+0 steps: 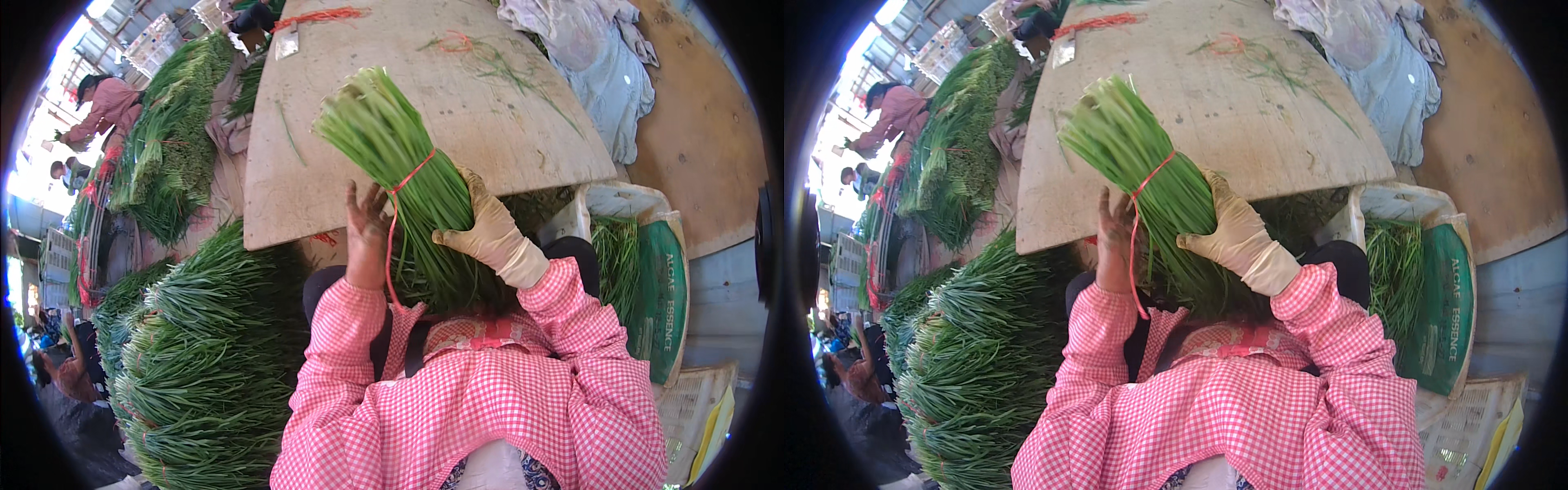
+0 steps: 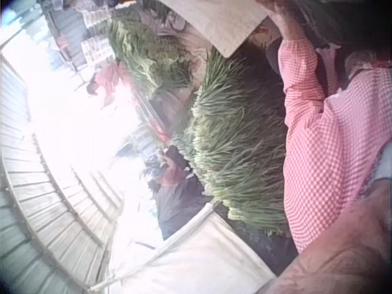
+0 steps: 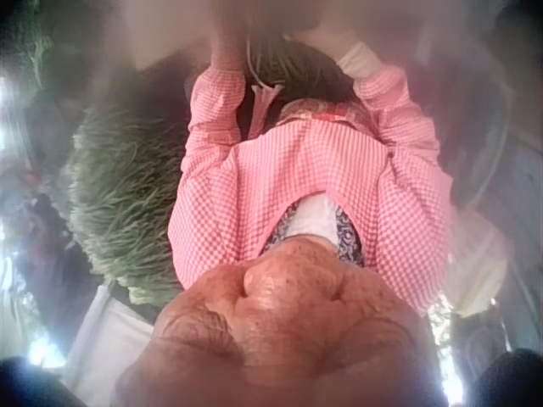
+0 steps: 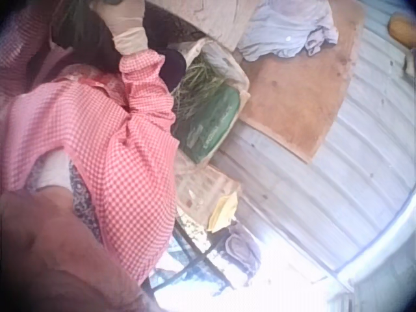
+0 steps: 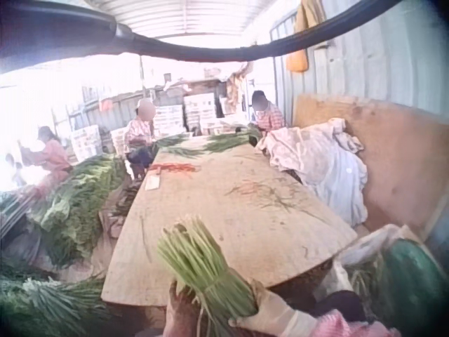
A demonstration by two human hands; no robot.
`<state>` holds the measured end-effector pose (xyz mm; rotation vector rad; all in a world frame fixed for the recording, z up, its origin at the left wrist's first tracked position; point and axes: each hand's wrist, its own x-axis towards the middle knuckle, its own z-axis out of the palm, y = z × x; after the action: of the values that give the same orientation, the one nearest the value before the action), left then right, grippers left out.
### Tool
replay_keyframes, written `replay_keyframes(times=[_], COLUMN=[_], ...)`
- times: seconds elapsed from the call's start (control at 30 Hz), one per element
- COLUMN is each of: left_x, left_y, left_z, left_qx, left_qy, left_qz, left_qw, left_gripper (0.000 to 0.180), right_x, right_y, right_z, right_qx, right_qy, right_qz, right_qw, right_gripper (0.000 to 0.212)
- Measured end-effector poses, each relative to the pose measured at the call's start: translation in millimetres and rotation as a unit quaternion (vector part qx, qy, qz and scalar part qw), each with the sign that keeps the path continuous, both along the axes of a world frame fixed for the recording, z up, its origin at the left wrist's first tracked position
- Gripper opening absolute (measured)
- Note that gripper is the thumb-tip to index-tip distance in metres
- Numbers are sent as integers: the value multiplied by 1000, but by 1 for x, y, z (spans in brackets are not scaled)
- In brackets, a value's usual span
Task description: The person bundles green vegetables by hand using rubber bands, aligns the stems, and places the finished bundles into a crate.
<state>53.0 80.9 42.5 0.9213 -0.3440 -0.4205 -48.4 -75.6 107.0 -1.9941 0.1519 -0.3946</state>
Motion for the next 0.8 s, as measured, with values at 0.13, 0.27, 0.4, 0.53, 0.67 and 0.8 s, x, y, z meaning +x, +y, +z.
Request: replay_keyframes(times=[0.13, 0.27, 0.4, 0.53, 0.67, 0.8], left_x=[-19, -20, -13, 6, 32, 43], left_y=[-8, 5, 19, 48, 85, 107], left_z=[2, 6, 13, 39, 34, 11], left_qx=[-13, -44, -88, -74, -172, -189], left_qy=[-13, 79, 153, 195, 181, 180], left_qz=[14, 58, 86, 186, 234, 264], left_qw=[1000, 994, 981, 960, 939, 929], left_gripper=[79, 43, 38, 42, 49, 48], right_x=[6, 0, -18, -46, -73, -79], right_y=[32, 65, 63, 23, -35, -49], right_z=[11, -10, -15, -50, -72, -84], right_qx=[-334, -476, -465, -396, -219, -141], right_qy=[-9, -50, -82, -47, 329, 352], right_qz=[-38, -30, 40, 42, 15, 22], right_qw=[942, 877, 881, 916, 918, 925], right_gripper=[100, 93, 91, 79, 55, 45])
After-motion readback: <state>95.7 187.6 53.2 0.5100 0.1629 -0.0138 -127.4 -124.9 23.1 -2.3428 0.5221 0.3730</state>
